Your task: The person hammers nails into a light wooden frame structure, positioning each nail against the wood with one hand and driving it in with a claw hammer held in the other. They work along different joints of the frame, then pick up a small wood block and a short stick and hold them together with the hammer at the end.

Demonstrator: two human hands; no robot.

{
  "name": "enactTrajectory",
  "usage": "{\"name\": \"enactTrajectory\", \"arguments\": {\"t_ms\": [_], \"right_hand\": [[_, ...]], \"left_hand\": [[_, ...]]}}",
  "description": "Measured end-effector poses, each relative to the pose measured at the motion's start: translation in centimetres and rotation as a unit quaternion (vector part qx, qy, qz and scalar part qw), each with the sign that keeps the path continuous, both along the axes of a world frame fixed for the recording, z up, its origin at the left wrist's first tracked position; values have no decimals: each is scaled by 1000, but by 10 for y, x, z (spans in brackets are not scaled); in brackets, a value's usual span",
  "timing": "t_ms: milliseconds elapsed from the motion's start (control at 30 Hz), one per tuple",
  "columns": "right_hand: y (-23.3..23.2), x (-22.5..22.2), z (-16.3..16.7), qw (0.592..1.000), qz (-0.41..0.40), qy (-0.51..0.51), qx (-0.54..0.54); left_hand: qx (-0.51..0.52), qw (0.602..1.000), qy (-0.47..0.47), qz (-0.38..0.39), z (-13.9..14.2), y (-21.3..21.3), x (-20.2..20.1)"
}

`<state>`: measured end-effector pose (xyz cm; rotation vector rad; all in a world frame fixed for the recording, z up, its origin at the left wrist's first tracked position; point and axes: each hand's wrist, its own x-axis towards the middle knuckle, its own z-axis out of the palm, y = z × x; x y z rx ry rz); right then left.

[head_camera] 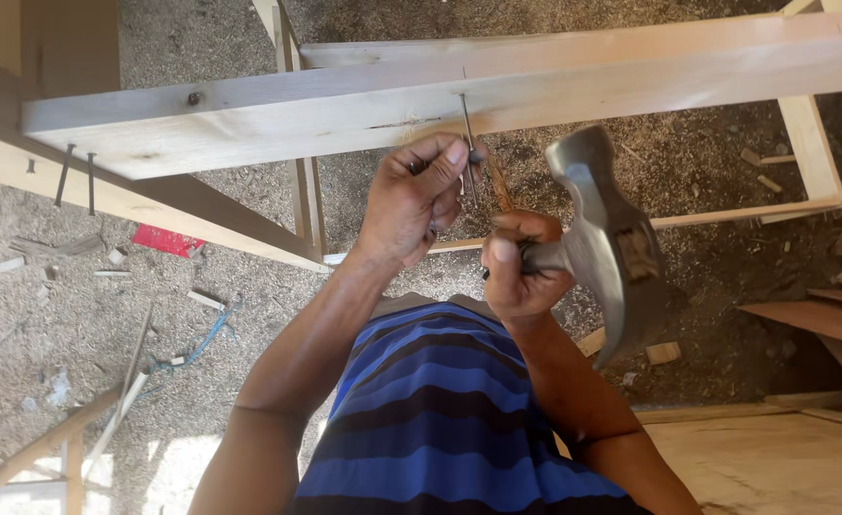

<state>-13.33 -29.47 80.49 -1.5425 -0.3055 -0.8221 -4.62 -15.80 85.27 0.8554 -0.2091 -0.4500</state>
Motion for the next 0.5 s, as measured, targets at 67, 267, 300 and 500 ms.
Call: {"name": "enactTrajectory", "arguments": {"t_ms": [67, 267, 300, 500], "right_hand": [[-2, 0, -19, 997, 31, -37, 53], [-12, -13, -62, 997, 43, 52, 44], [-15, -16, -65, 996, 44, 71, 19], [-21, -28, -61, 995, 47, 83, -1]], "left_hand": [[34, 999, -28, 16, -2, 1, 9], [66, 996, -52, 24, -1, -1, 23], [67, 996, -46, 32, -1, -3, 22], [9, 996, 38, 78, 2, -13, 10]]}}
